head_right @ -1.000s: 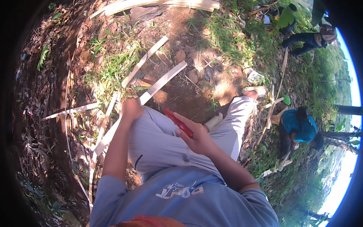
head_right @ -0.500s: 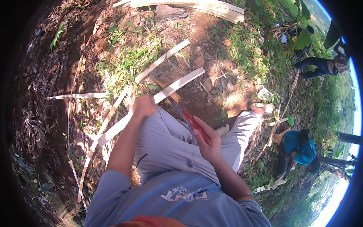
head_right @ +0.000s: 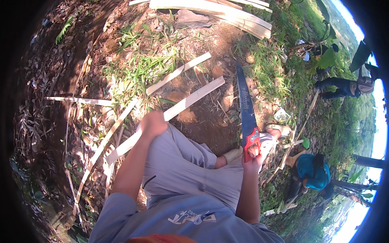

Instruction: The person walks through a wooded area and sits on the ground. They pick up a long, thin piece of wood and a red hand saw. The person then proceeds to saw the wood into smaller pieces, holding the wood between their legs for stability.

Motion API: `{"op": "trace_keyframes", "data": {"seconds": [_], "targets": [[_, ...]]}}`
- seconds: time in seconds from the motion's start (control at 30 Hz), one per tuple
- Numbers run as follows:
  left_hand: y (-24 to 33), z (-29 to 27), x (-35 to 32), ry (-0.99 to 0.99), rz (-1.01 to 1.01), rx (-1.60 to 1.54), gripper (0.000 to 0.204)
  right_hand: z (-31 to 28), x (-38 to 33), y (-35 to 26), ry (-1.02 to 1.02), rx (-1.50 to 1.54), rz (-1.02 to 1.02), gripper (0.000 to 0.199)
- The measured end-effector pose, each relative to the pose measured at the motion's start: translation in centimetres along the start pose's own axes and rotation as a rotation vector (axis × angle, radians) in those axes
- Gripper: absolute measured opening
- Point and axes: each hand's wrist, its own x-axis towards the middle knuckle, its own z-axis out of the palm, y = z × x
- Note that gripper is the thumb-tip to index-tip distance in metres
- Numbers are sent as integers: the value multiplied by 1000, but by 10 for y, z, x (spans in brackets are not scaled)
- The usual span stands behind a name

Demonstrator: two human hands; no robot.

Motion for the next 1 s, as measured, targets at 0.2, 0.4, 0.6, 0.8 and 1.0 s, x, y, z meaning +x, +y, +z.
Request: {"op": "trace_keyframes", "data": {"seconds": [0.2, 0.4, 0.6, 0.8, 1.0], "targets": [[-11, 3, -1, 101, -38, -209, 34, -13, -18, 49, 402, -379, 6, 30], [-11, 6, 4, 91, -28, -179, 33, -60, 32, 41, 331, -1840, 354, 26], [-13, 8, 13, 141, -35, -142, 32, 113, 199, 89, -116, -2679, -132, 36], [-29, 10, 27, 128, -158, -114, 32, 312, 317, 199, -524, -3139, -164, 40], [-35, 14, 39, 156, -48, -52, 28, 329, 447, 239, -758, -2602, -1356, 57]]}}
